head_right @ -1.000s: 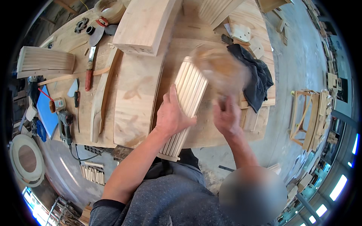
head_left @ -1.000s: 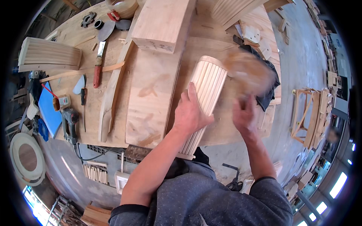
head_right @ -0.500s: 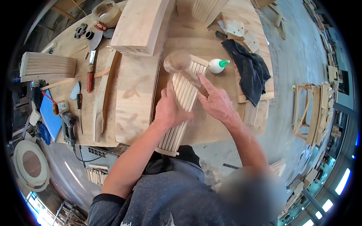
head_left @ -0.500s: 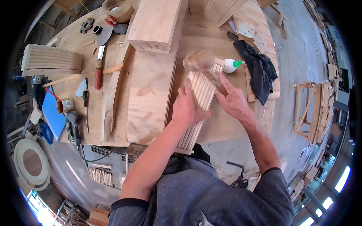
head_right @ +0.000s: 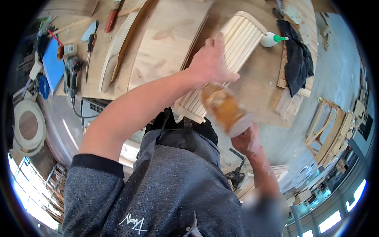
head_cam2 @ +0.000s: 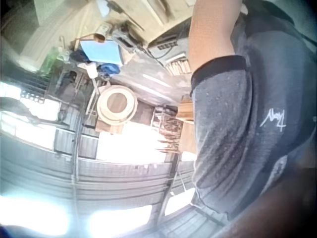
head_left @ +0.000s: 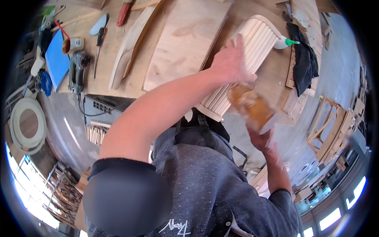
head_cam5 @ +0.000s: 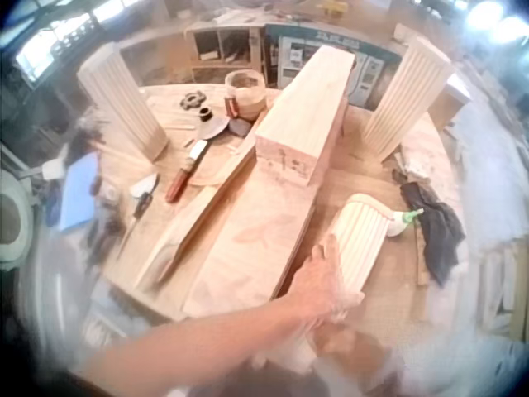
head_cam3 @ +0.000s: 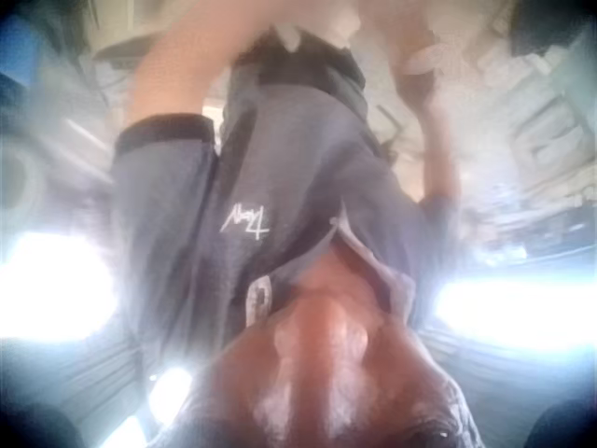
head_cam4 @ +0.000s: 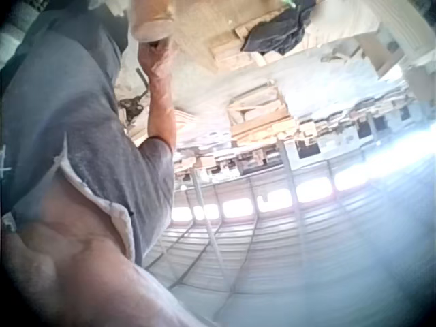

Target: The person assembles a wooden decorative piece by applying glue to grooves and tapping wooden strips into place with a mallet. They handle various wooden components, including a fluted column and a rectangular frame, on a workbench in a workshop.

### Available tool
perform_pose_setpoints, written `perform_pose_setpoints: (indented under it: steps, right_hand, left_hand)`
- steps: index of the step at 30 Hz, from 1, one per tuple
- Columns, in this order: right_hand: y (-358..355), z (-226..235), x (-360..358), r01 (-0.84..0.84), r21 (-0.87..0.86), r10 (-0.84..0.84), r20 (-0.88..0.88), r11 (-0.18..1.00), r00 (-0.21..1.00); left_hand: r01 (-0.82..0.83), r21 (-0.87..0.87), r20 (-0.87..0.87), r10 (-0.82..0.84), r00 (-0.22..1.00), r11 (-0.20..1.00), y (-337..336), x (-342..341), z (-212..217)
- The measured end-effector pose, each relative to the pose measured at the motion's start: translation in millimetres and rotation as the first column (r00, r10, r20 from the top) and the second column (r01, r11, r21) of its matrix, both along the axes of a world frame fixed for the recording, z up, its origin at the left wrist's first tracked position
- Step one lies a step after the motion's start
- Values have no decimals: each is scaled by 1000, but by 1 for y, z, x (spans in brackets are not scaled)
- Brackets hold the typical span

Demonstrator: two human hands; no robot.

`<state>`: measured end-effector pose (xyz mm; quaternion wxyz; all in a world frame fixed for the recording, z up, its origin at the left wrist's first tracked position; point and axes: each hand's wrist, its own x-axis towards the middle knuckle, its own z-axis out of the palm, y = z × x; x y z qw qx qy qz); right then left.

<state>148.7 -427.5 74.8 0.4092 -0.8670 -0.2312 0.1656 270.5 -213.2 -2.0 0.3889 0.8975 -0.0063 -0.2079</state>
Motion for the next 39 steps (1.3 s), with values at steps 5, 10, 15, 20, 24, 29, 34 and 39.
perform_pose_setpoints:
  steps: [5, 10, 15, 20, 24, 29, 34, 39]
  right_hand:
    - [5, -36, -19, -144, -67, 134, -138, 987, 981]
    - [13, -34, -14, -183, -135, 163, -146, 974, 976]
    - [4, -42, -27, -210, -195, 199, -73, 958, 977]
    - [8, -26, -20, -168, -219, 132, -170, 961, 977]
    - [-24, -16, -29, 113, -241, -169, -225, 964, 960]
    - [-44, -65, -19, 538, -364, -650, -423, 760, 632]
    - [-58, -112, -4, 710, -249, -616, -721, 658, 318]
    - [-53, -107, 9, 476, -476, -656, -350, 740, 669]
  left_hand:
    - [23, -30, -37, -24, 999, 999, 5, 0, 7]
    - [4, -60, -62, -8, 998, 998, 8, 0, 6]
    - [11, -51, -90, -16, 996, 999, 9, 1, 10]
    - [-8, -63, -82, 3, 997, 998, 9, 2, 16]
    - [-46, -1, -80, 46, 996, 999, 1, 5, 15]
    - [-33, 10, -108, 34, 994, 999, -2, 10, 23]
    - [-93, -55, -23, 92, 995, 994, 11, 13, 13]
    - [-269, -648, -210, 171, 962, 712, 48, 14, -11]
